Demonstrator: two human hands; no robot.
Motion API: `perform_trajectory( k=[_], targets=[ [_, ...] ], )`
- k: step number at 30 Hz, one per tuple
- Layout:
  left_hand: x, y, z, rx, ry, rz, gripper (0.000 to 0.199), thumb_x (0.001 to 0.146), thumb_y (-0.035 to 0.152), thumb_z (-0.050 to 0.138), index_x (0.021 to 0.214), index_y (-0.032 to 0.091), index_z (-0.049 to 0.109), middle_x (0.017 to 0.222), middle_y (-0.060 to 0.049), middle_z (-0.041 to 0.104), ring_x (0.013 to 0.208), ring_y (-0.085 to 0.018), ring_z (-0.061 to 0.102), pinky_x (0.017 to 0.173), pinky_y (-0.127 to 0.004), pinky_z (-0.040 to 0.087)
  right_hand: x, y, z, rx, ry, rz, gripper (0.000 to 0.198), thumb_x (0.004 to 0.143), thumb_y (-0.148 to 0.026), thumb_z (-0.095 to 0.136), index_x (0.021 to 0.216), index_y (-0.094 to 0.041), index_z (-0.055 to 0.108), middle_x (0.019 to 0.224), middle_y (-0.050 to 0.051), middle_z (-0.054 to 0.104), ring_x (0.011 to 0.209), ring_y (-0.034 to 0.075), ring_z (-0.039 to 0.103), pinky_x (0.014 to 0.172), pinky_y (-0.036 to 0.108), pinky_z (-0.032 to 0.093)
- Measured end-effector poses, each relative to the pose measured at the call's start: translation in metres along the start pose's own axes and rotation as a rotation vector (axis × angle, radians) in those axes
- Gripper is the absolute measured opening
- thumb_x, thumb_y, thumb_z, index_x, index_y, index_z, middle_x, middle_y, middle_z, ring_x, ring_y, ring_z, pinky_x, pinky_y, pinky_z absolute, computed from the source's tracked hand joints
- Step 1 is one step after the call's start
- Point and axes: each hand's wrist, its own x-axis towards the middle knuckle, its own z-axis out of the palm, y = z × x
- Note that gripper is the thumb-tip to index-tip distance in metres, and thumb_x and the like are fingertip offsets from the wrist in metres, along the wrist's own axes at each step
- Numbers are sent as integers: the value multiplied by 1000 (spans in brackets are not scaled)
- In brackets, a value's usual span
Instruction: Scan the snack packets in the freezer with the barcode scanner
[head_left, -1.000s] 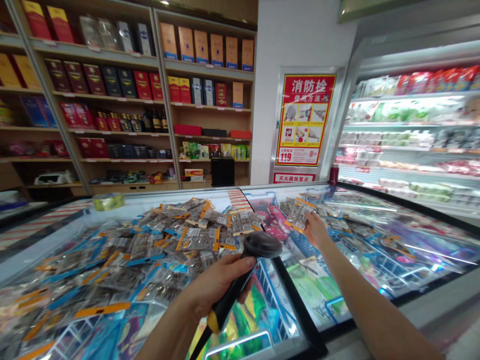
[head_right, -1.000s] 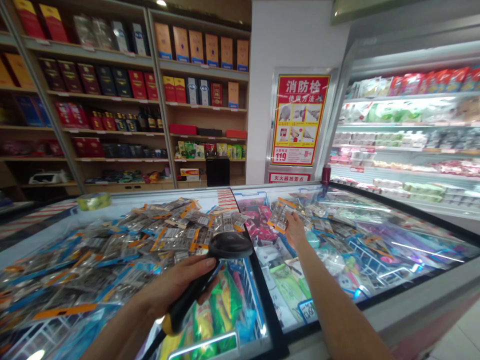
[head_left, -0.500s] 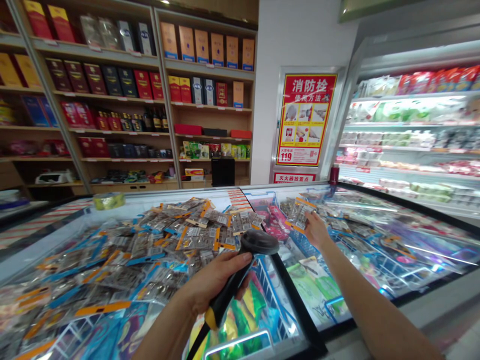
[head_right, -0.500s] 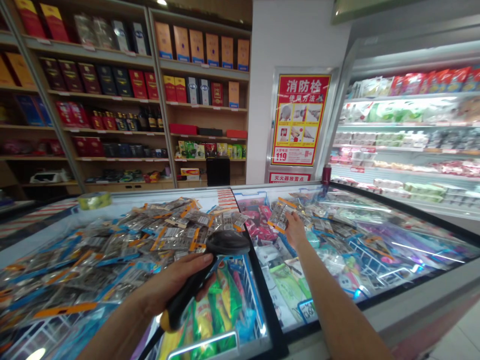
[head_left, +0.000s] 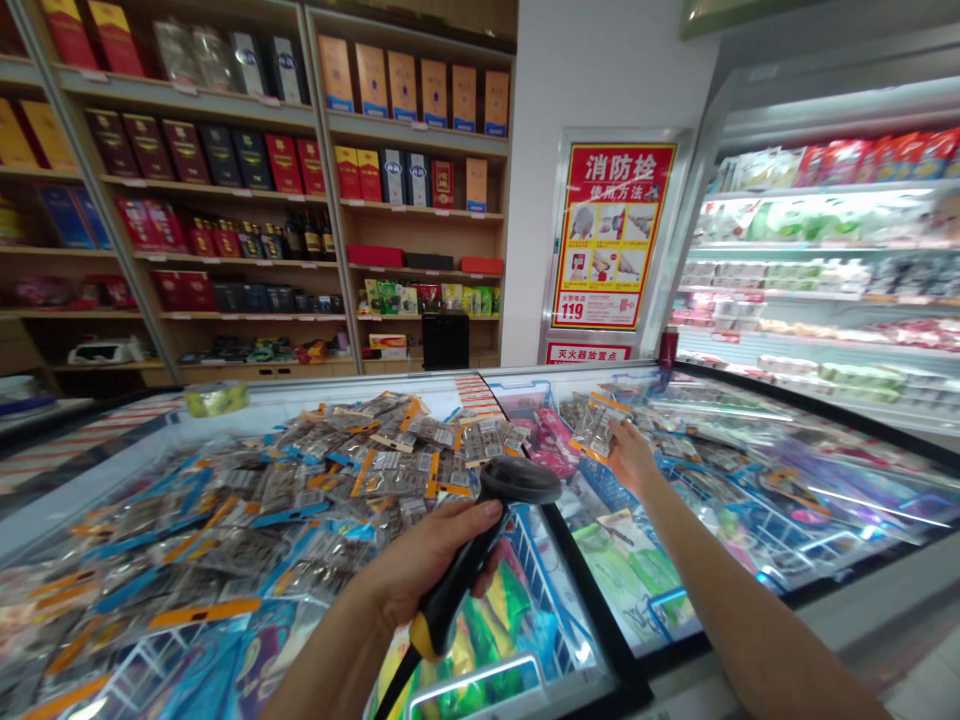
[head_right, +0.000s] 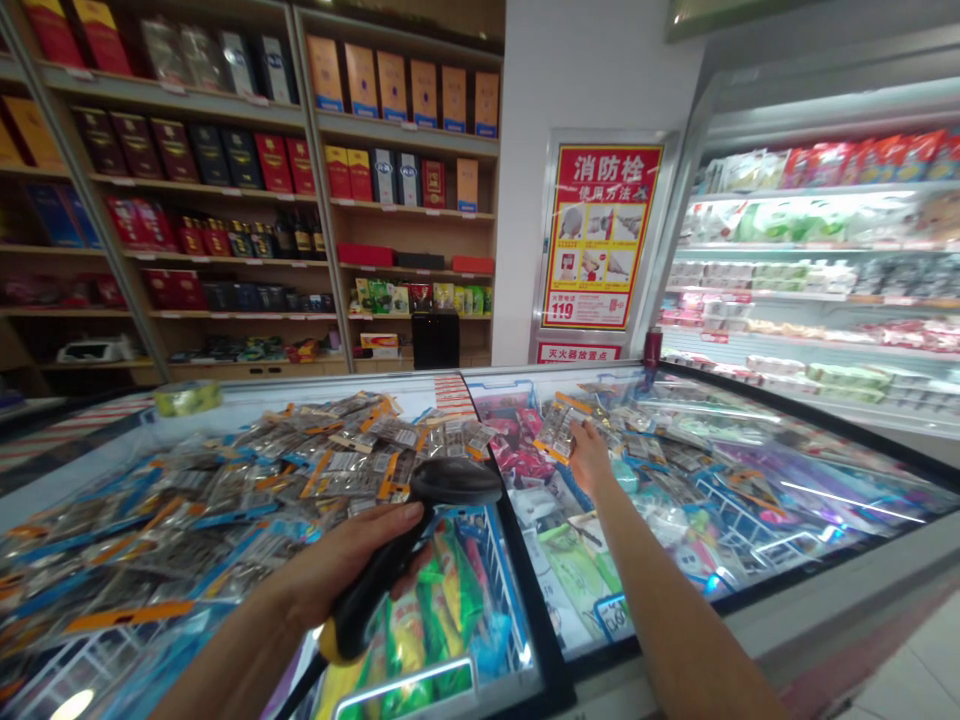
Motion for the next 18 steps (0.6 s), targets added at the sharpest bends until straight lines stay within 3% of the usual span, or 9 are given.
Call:
perform_trajectory(
  k=[18],
  targets=[
    [3, -1, -5, 2, 4, -24, 35, 67, 48, 53, 66, 13, 50, 54, 0, 53, 41, -7, 45, 43, -19, 31, 1, 1, -1, 3, -8, -19, 10, 63, -19, 57, 72, -23, 55, 72, 0, 66, 66, 17, 61, 64, 33, 53]
  ],
)
